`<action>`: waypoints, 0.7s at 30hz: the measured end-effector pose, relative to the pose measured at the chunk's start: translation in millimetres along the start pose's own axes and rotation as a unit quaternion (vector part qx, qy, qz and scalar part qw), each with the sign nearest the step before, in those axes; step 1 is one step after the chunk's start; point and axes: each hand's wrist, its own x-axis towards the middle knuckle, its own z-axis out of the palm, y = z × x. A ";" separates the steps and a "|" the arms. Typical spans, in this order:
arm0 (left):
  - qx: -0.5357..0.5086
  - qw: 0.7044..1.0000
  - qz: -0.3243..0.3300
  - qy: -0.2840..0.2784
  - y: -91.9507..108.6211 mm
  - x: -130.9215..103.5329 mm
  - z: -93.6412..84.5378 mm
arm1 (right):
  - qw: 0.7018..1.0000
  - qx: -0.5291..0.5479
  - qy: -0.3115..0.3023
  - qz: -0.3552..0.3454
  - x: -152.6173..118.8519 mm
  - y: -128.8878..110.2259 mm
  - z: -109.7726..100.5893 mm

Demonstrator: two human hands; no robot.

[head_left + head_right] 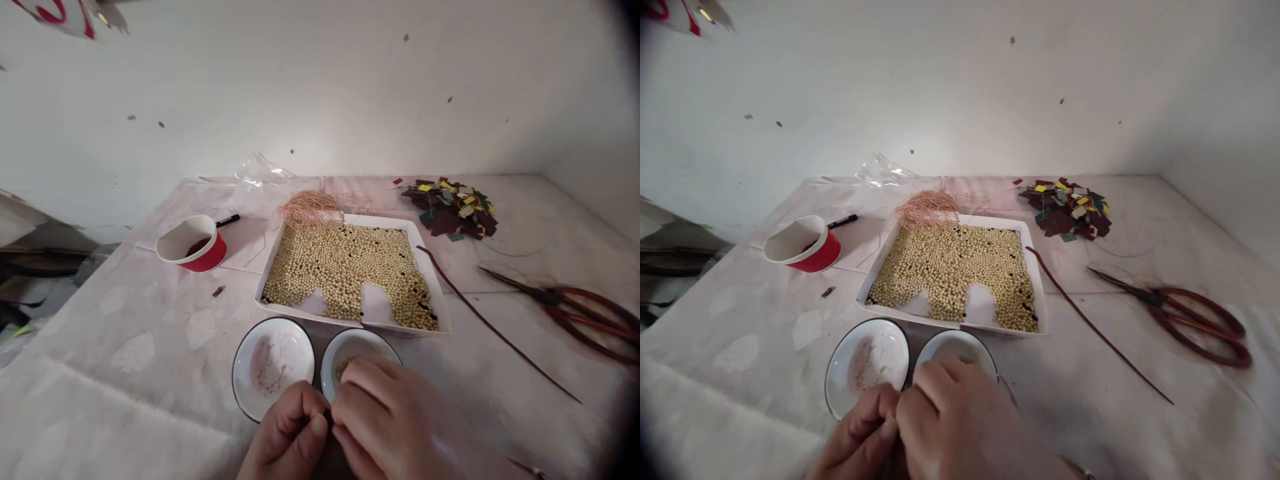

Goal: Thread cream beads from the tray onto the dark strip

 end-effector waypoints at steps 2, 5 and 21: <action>-0.012 1.000 0.007 -0.008 -3.5 0.0 -0.5 | 0.999 0.000 -0.043 0.018 2.5 3.9 -8.9; -0.020 0.999 0.027 -0.016 -8.0 1.2 -1.3 | 0.987 -0.009 -0.124 0.097 6.9 9.9 -21.3; -0.008 0.997 0.064 -0.034 -15.9 5.1 -5.7 | 0.942 -0.083 -0.167 0.280 -6.3 133.4 -24.4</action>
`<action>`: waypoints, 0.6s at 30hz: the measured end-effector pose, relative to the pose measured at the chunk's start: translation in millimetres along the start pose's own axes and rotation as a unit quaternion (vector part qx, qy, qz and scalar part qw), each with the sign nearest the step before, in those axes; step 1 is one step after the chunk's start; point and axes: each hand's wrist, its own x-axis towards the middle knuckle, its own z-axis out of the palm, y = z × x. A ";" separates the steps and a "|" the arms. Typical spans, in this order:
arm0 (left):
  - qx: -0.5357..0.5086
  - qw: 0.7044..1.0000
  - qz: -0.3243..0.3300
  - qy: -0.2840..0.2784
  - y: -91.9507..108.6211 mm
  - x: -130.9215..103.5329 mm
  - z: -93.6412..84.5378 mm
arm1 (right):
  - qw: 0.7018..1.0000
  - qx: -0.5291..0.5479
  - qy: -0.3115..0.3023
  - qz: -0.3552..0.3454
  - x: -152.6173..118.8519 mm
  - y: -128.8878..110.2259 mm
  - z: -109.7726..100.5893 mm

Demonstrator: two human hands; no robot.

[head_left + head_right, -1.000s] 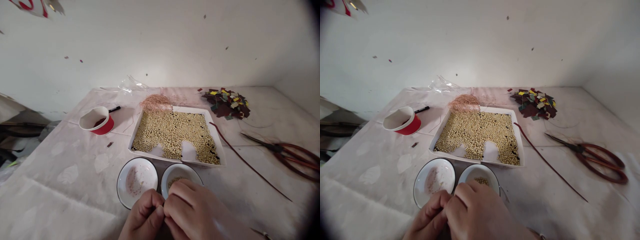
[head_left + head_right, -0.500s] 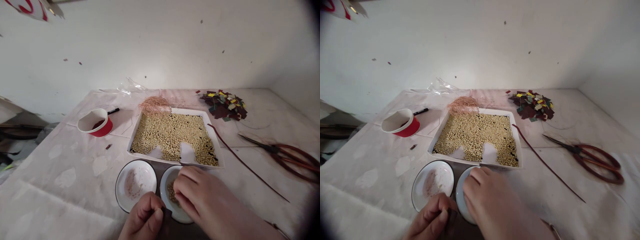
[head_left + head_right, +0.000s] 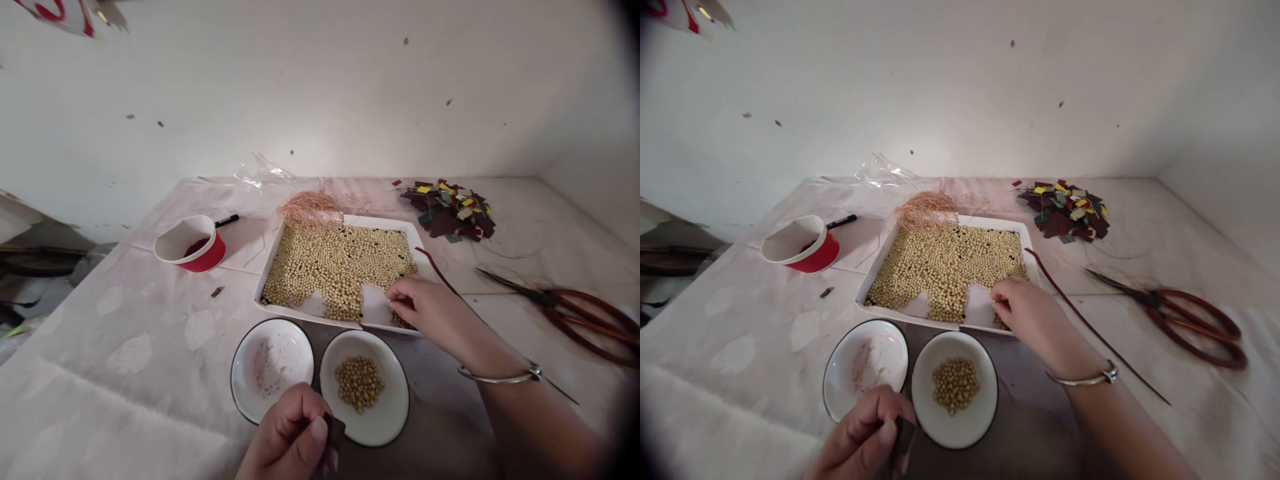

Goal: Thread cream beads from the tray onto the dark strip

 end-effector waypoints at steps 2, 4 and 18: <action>0.003 1.000 0.004 -0.007 -0.5 -0.5 -0.3 | 1.000 -0.002 -0.004 -0.003 0.3 -0.7 4.6; 0.005 1.000 0.009 -0.015 -0.9 -0.5 -1.0 | 1.000 -0.005 -0.006 -0.003 0.0 -2.7 7.2; 0.011 1.000 0.001 -0.002 0.6 0.5 1.8 | 0.997 0.072 0.029 -0.018 -18.4 -39.0 -17.8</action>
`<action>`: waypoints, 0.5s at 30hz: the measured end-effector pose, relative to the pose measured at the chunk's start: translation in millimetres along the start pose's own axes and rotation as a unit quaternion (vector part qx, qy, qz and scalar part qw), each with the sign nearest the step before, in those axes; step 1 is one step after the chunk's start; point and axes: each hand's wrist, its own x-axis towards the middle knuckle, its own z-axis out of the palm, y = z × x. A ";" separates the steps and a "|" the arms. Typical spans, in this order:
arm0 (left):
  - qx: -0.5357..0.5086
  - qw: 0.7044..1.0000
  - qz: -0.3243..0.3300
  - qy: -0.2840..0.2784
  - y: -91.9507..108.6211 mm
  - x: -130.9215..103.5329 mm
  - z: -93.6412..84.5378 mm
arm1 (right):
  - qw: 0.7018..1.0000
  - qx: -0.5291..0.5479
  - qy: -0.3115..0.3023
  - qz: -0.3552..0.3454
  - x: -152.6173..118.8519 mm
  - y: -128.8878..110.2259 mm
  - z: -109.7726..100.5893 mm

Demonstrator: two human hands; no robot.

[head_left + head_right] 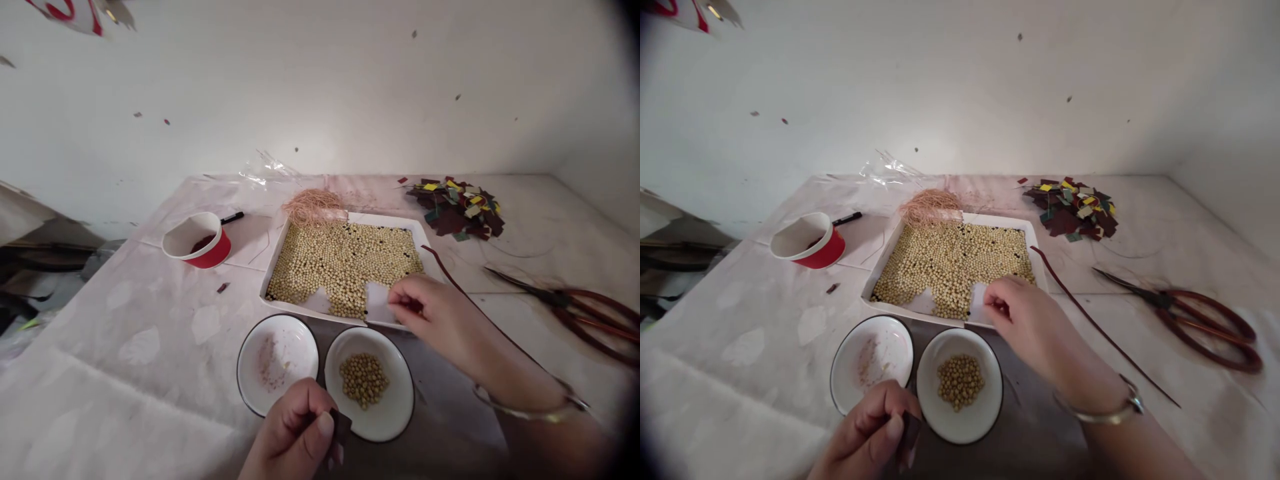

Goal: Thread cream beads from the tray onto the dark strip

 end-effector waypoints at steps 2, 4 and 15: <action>-0.015 1.000 -0.004 -0.003 1.6 -0.1 1.1 | 0.995 0.076 0.002 -0.061 -15.8 -27.5 -8.4; -0.037 0.999 -0.015 -0.002 4.7 -0.5 2.8 | 0.986 0.094 -0.047 -0.129 -32.1 -54.4 -9.5; -0.086 0.993 -0.073 0.029 12.1 -4.1 6.5 | 0.952 0.032 0.047 -0.302 -43.7 -75.2 35.8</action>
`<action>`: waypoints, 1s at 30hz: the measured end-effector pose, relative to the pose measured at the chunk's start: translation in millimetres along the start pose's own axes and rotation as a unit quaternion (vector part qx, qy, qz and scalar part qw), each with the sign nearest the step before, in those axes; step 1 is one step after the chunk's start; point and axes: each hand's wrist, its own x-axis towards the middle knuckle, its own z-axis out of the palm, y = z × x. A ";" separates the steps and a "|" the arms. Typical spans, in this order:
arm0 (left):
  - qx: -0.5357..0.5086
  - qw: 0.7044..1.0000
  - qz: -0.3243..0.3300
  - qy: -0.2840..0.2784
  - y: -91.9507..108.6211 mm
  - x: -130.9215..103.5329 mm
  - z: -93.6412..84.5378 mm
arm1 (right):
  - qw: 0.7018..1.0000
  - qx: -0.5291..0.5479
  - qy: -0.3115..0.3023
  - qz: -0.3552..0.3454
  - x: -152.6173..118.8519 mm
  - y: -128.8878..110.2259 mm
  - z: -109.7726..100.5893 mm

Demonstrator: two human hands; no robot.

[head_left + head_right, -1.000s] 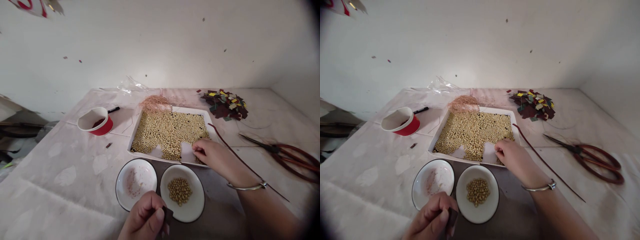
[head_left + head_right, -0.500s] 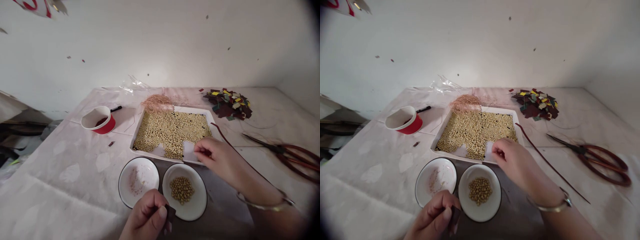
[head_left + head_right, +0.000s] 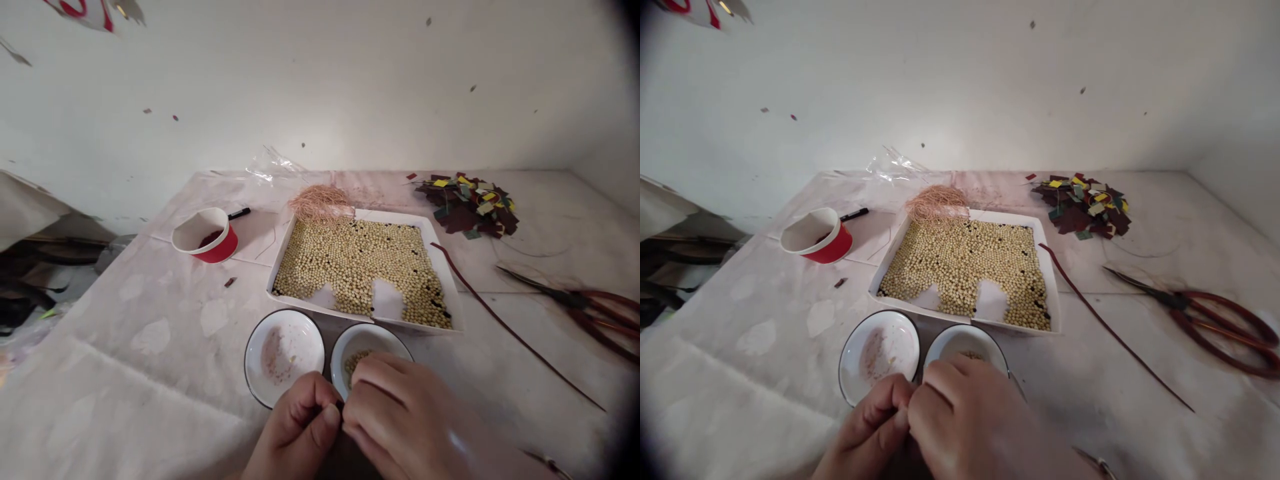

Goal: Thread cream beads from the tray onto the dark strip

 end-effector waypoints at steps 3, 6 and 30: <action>0.028 1.000 0.007 0.006 0.1 0.0 -1.3 | 1.000 0.006 0.015 0.007 -1.0 0.8 3.4; 0.044 0.999 0.017 0.002 -1.7 0.9 -4.0 | 1.000 0.006 0.021 0.002 0.2 -2.0 0.2; 0.106 0.985 0.099 -0.096 -16.7 6.5 -16.6 | 0.942 -0.125 -0.045 0.309 -14.4 110.7 -41.2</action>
